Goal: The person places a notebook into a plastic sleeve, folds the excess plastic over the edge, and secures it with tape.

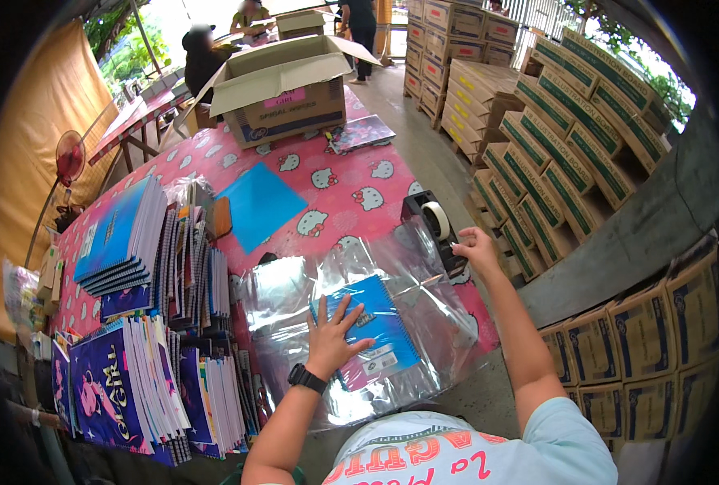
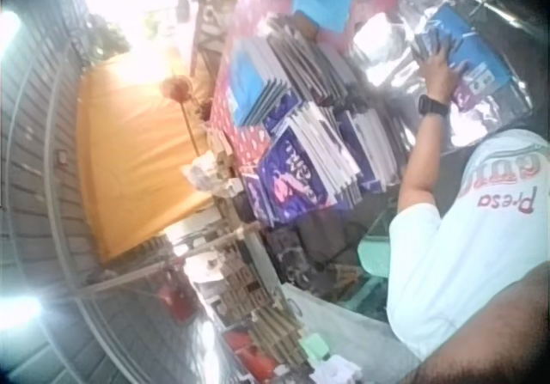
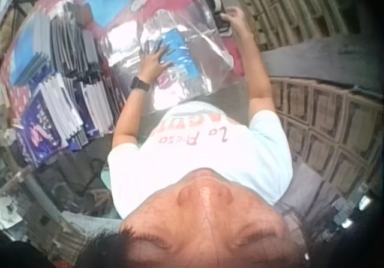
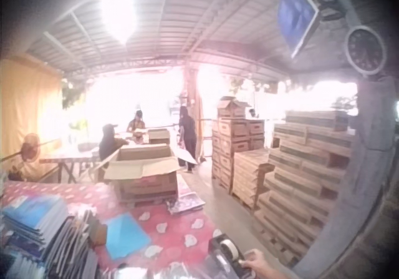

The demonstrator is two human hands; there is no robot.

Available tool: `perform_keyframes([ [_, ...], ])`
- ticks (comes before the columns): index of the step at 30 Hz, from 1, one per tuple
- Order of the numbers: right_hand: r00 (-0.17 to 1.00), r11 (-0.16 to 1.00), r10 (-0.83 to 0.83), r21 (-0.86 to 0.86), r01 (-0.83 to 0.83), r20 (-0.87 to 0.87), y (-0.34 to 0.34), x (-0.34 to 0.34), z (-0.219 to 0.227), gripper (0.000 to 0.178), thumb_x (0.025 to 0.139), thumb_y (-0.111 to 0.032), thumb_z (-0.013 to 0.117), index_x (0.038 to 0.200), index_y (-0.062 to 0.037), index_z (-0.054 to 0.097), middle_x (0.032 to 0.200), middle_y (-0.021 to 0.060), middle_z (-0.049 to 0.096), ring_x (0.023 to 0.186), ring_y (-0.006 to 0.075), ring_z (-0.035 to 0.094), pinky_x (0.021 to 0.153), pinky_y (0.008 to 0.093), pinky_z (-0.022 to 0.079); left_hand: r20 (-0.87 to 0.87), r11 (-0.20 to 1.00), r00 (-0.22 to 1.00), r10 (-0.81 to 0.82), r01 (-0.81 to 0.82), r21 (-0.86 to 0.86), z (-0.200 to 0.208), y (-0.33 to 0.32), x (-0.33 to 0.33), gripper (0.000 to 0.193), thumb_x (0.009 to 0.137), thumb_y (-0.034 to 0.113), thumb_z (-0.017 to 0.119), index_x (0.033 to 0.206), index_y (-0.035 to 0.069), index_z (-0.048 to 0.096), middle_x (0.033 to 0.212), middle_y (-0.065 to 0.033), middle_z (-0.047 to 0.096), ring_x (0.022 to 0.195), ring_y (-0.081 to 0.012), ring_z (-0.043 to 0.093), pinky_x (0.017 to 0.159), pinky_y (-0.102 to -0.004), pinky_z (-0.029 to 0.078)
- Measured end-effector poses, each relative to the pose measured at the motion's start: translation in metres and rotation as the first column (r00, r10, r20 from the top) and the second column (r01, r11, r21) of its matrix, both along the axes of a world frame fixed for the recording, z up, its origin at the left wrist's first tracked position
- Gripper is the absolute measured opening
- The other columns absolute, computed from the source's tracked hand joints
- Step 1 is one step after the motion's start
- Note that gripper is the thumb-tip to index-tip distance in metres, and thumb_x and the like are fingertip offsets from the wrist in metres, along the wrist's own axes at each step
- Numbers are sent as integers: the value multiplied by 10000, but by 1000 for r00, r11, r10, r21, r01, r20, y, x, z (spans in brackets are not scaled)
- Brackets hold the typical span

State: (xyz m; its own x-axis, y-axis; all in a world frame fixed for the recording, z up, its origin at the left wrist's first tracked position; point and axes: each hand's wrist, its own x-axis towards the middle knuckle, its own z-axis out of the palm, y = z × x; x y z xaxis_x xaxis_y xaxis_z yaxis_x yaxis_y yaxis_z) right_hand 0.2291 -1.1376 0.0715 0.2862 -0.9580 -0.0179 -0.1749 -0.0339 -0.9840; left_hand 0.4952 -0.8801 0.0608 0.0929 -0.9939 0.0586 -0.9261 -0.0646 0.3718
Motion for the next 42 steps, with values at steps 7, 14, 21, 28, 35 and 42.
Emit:
perform_keyframes([
  [7, 787, 968, -193, 242, 58, 586, 51, -25, -14, 238, 765, 17, 665, 945, -31, 518, 788, 83, 640, 718, 161, 627, 680, 239, 481, -1, 999, 1000, 20, -20, 50, -1, -1, -2, 751, 670, 616, 653, 1330, 324, 444, 1469, 34, 285, 1380, -355, 88, 1005, -682, 129],
  [14, 987, 977, -49, 213, 16, 151, 66, -47, -35, 257, 741, -5, 691, 934, -29, 524, 756, 67, 638, 715, 168, 629, 665, 251, 488, -3, 999, 1000, 20, -19, 30, 0, 1, -2, 750, 661, 627, 648, 1318, 322, 455, 1457, 31, 305, 1375, -351, 118, 988, -703, 123],
  [21, 878, 986, -40, -161, -43, -478, 58, -52, 7, 197, 719, -17, 671, 853, -32, 527, 738, 60, 618, 704, 146, 609, 609, 262, 481, -37, 998, 999, 36, -34, 60, 8, -3, -7, 762, 639, 597, 684, 1308, 311, 457, 1458, 40, 286, 1373, -355, 105, 943, -738, 163],
  [28, 757, 769, 633, 245, -591, -160, 143, 113, 44, 285, 708, -194, 752, 802, -16, 550, 794, 107, 631, 753, 152, 625, 625, 288, 486, -66, 989, 996, 65, -56, 138, 14, -9, -6, 780, 604, 578, 716, 1291, 307, 467, 1436, 27, 297, 1372, -356, 99, 942, -745, 148],
  [35, 88, 789, 261, 160, -594, -961, 141, 111, 49, 572, 581, -539, 772, 862, -47, 687, 941, 155, 660, 897, 278, 644, 761, 385, 500, -132, 999, 990, 45, -42, 19, 5, -1, 0, 858, 570, 569, 743, 1319, 276, 443, 1460, -9, 264, 1371, -369, 90, 969, -727, 132],
  [42, 797, 896, 440, 141, -422, -414, 169, 32, -12, 637, 757, -267, 712, 1278, -11, 448, 898, 105, 652, 839, 193, 622, 723, 318, 491, -942, 879, 315, 116, -474, -50, -55, 62, -27, 646, 809, 240, 605, 1375, 49, 356, 1237, -165, 526, 1061, -247, 532, 897, -365, 411],
])
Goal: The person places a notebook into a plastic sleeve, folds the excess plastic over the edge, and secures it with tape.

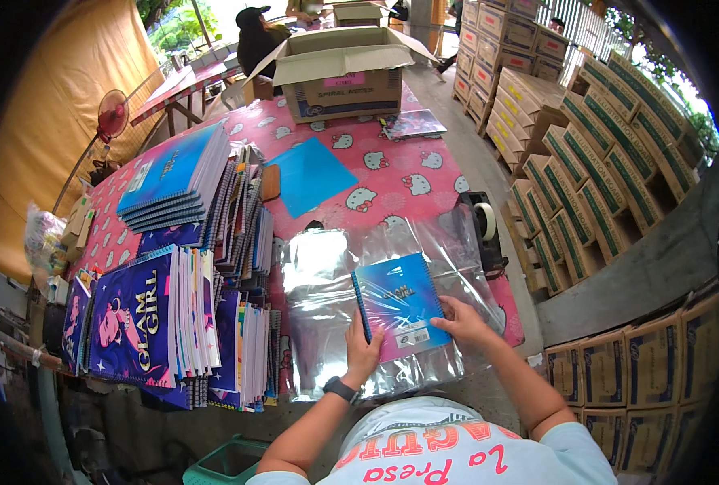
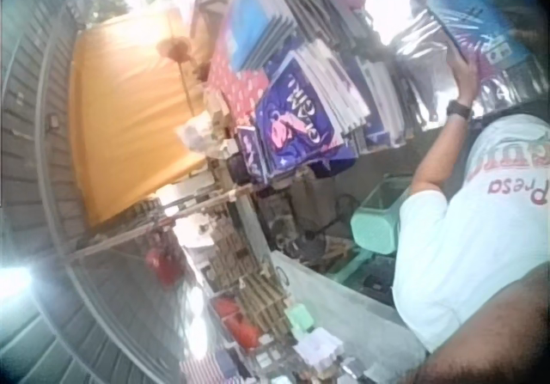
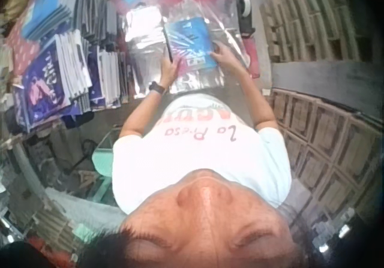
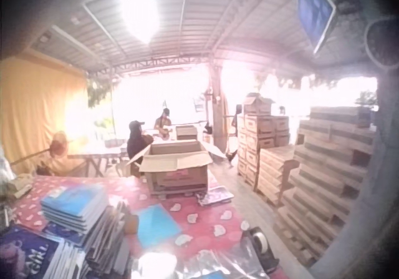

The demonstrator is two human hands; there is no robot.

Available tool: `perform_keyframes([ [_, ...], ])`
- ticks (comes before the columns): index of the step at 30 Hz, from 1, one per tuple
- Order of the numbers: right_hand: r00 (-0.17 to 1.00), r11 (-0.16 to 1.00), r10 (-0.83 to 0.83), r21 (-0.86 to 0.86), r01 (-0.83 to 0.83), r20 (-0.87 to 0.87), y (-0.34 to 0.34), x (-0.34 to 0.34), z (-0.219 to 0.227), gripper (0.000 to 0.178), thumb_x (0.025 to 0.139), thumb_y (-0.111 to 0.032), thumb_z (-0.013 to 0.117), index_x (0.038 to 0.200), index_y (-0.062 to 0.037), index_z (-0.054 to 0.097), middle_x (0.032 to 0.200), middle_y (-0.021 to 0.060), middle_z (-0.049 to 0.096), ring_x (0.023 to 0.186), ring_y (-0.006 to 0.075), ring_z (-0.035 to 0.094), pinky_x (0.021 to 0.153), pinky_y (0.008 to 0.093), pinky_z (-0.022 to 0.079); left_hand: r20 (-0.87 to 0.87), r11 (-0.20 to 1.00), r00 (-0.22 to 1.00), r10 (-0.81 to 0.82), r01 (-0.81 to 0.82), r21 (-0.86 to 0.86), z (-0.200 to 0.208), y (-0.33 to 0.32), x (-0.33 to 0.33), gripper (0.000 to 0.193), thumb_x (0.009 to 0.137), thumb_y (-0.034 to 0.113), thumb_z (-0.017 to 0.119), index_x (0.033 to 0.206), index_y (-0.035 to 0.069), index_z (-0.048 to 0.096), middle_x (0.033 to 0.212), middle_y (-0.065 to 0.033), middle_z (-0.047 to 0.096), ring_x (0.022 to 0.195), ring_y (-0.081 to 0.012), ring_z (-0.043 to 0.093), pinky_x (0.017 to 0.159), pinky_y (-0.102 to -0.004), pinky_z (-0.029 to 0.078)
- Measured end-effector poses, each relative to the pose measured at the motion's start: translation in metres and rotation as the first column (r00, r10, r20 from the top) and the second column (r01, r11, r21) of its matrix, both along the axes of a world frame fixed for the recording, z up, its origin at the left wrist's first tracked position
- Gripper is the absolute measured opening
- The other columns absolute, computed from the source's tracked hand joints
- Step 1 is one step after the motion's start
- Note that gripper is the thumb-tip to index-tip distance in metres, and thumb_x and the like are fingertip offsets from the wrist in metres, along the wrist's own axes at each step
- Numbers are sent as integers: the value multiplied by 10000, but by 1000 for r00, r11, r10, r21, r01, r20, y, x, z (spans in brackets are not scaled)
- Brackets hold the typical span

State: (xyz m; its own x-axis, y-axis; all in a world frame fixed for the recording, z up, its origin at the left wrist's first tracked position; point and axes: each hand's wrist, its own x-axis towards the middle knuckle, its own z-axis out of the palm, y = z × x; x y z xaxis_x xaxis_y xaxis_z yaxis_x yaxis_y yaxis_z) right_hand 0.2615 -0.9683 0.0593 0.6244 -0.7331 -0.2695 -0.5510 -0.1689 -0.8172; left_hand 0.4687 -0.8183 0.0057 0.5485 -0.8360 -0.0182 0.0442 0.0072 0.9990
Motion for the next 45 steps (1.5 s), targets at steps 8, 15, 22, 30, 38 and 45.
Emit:
perform_keyframes([
  [8, 885, 979, 204, -81, -187, 419, -9, 18, 42, 780, 720, -42, 699, 1392, -61, 303, 1221, 97, 482, 1135, 178, 451, 970, 305, 351, -16, 958, 958, -286, 286, -16, 90, 28, 61, 797, 667, -45, 544, 1404, 6, 245, 1375, -146, 382, 1226, -215, 411, 1037, -323, 300],
  [15, 665, 977, 119, 31, -210, 737, -13, 56, 64, 954, 632, -199, 825, 1376, -18, 255, 1292, 87, 443, 1194, 182, 413, 1019, 336, 311, 69, 967, 997, 17, 1, -255, 108, -17, 33, 928, 586, 84, 848, 1295, -7, 256, 1218, -120, 452, 1129, -208, 473, 969, -339, 408],
  [22, 673, 969, 155, 22, -247, 724, 19, 47, 44, 994, 579, -221, 851, 1376, -53, 280, 1352, 102, 399, 1247, 211, 374, 1045, 361, 284, 89, 977, 993, -77, 92, -190, 97, 11, 19, 1005, 544, 117, 871, 1330, 47, 250, 1239, -114, 438, 1135, -204, 463, 974, -346, 399],
  [30, 697, 982, 109, 30, -184, 709, 21, 37, 47, 1172, 516, -362, 883, 1405, -61, 180, 1431, 107, 264, 1297, 221, 289, 1060, 378, 251, 67, 975, 977, -201, 206, -82, 99, 30, 10, 1136, 520, 156, 876, 1390, 23, 157, 1359, -132, 325, 1244, -227, 353, 1034, -360, 317],
  [38, 807, 812, 380, -581, -57, 452, 32, 11, 105, 445, 653, -271, 793, 1000, -37, 641, 1006, 79, 629, 1006, 257, 523, 923, 362, 378, 922, 957, 385, 48, 247, -153, 178, 31, 20, 561, 600, 405, 803, 1024, 110, 586, 1288, -106, 456, 1288, -292, 307, 1083, -532, 104],
  [45, 762, 652, 618, -668, -359, 193, 17, 16, 119, 479, 594, -141, 775, 1052, -141, 636, 1266, 19, 547, 1203, 240, 448, 974, 424, 313, 664, 901, 692, 284, 45, -432, 173, 56, 26, 430, 717, 447, 687, 991, 121, 626, 1044, -82, 580, 1088, -319, 484, 1033, -505, 248],
])
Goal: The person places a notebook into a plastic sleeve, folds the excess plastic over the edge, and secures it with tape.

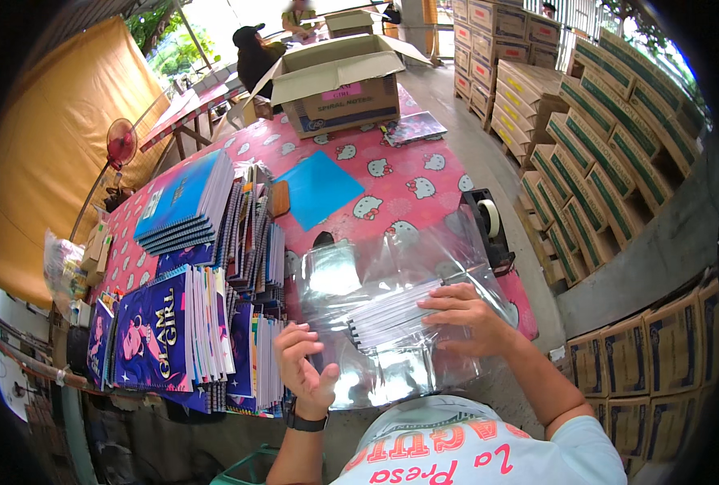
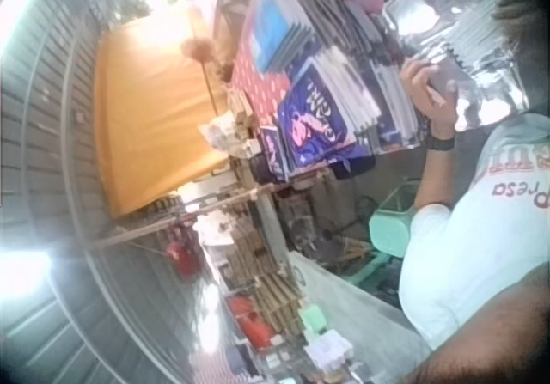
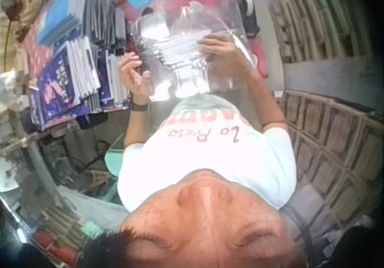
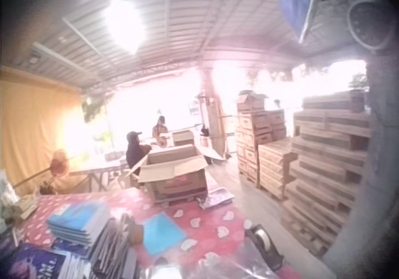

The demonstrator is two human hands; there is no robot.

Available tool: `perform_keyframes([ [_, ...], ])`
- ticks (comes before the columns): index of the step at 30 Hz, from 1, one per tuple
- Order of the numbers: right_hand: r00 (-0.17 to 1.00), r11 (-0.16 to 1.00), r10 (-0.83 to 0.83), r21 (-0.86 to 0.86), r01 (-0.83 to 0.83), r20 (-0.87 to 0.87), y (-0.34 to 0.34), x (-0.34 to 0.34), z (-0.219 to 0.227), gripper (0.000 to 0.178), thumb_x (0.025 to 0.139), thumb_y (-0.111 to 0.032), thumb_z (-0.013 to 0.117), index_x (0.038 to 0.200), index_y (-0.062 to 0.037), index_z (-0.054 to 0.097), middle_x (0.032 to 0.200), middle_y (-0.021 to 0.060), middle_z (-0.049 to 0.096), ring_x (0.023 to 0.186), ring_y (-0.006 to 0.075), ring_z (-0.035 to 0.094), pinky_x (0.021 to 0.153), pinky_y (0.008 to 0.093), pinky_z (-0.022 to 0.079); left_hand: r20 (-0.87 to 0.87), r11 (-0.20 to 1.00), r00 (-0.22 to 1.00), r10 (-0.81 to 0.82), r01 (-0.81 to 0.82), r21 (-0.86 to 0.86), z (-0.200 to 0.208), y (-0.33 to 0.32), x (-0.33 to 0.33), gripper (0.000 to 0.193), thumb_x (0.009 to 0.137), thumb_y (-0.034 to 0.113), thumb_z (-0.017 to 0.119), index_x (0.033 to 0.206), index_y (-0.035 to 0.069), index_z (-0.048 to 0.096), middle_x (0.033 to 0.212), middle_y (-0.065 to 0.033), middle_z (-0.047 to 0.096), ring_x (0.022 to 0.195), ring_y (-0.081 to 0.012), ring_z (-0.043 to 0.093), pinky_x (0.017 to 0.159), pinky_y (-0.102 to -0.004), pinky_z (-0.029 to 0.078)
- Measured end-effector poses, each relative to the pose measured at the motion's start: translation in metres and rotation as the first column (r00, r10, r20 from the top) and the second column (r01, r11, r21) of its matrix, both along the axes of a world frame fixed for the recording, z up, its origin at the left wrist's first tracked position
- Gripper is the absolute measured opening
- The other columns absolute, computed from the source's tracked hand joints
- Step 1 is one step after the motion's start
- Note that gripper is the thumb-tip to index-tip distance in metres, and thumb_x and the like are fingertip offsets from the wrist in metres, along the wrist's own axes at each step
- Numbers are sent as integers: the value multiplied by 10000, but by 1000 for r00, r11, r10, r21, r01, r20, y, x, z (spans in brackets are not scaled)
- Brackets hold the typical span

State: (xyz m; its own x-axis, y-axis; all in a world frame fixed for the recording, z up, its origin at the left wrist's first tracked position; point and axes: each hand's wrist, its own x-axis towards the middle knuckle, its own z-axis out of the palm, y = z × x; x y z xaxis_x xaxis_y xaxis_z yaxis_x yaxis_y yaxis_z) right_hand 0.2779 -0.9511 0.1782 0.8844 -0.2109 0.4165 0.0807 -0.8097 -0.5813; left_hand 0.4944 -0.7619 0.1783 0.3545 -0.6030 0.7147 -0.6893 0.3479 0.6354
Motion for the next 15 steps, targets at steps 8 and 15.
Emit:
perform_keyframes([
  [8, 977, 994, 99, -34, -107, -189, -2, 0, 9, 635, 555, -149, 784, 1155, -246, 597, 1409, -5, 403, 1319, 257, 313, 995, 460, 269, 287, 828, 903, -319, 118, 548, -6, -2, 0, 706, 698, 525, 668, 1288, 174, 506, 1378, -47, 433, 1316, -255, 319, 1055, -525, 96],
  [15, 927, 977, 213, 40, -211, -309, -6, 2, 14, 681, 573, -158, 787, 1204, -305, 577, 1459, -31, 324, 1360, 268, 231, 1012, 511, 212, 297, 697, 794, -531, 211, 685, 4, -16, 6, 727, 701, 580, 636, 1327, 254, 462, 1434, -11, 359, 1352, -275, 249, 1026, -651, 31],
])
